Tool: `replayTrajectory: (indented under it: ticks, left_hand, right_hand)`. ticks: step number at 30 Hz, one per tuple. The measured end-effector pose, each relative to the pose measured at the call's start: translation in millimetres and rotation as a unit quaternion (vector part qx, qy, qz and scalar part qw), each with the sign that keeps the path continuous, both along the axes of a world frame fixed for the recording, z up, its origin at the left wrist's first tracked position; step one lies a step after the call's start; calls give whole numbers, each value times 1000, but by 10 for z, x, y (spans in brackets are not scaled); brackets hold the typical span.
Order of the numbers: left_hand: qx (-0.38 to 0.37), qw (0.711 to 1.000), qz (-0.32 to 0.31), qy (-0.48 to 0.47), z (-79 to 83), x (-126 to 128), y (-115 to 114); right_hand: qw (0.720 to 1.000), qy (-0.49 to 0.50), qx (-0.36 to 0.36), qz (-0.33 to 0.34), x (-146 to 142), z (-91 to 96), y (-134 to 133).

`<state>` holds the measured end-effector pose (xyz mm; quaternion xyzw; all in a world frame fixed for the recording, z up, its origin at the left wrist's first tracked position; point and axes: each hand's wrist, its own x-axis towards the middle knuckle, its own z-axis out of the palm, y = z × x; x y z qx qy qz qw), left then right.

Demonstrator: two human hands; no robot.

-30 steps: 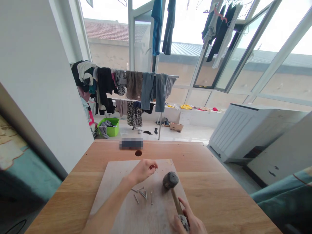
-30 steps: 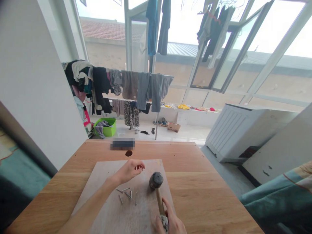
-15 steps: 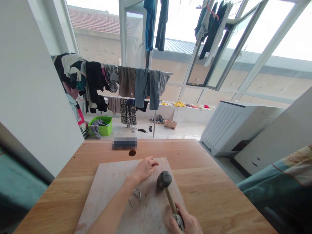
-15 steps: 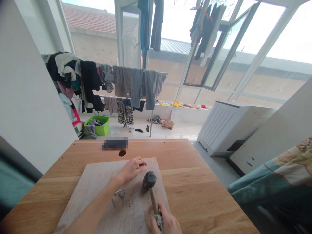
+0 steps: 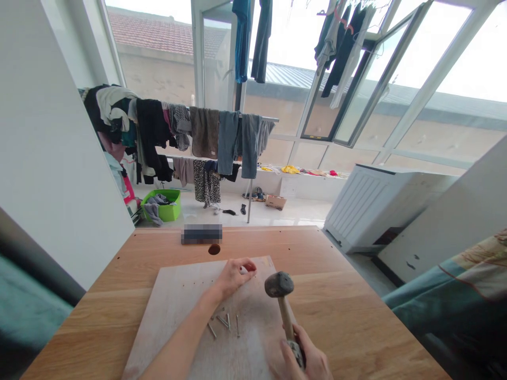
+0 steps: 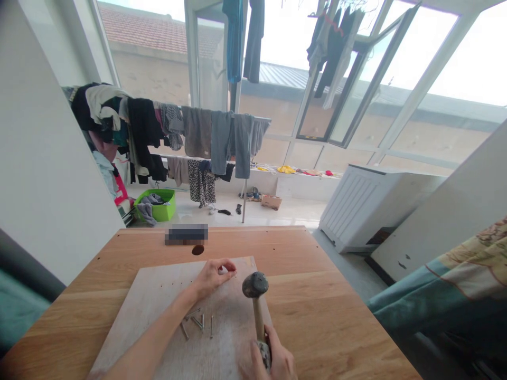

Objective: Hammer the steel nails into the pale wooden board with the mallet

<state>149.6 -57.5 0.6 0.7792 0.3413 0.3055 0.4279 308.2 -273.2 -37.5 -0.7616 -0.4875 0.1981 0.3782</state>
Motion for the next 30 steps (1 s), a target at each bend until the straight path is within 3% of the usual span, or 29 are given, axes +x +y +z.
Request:
replayTrajectory:
  ticks: [5, 13, 18, 25, 30]
  left_hand:
    - [-7, 1000, -14, 3, -30, 4, 0]
    - [17, 999, -37, 4, -110, 26, 6]
    - [18, 999, -31, 5, -134, 33, 19]
    - [13, 1000, -19, 5, -114, 61, 20]
    - [13, 1000, -19, -7, -130, 75, 20]
  right_hand:
    - [1000, 8, 11, -1, 24, 179, 149]
    - [976, 176, -116, 51, -58, 433, 317]
    - [974, 205, -77, 67, -71, 533, 364]
    - [982, 173, -46, 67, -169, 668, 413]
    - [987, 141, -45, 70, -218, 630, 477]
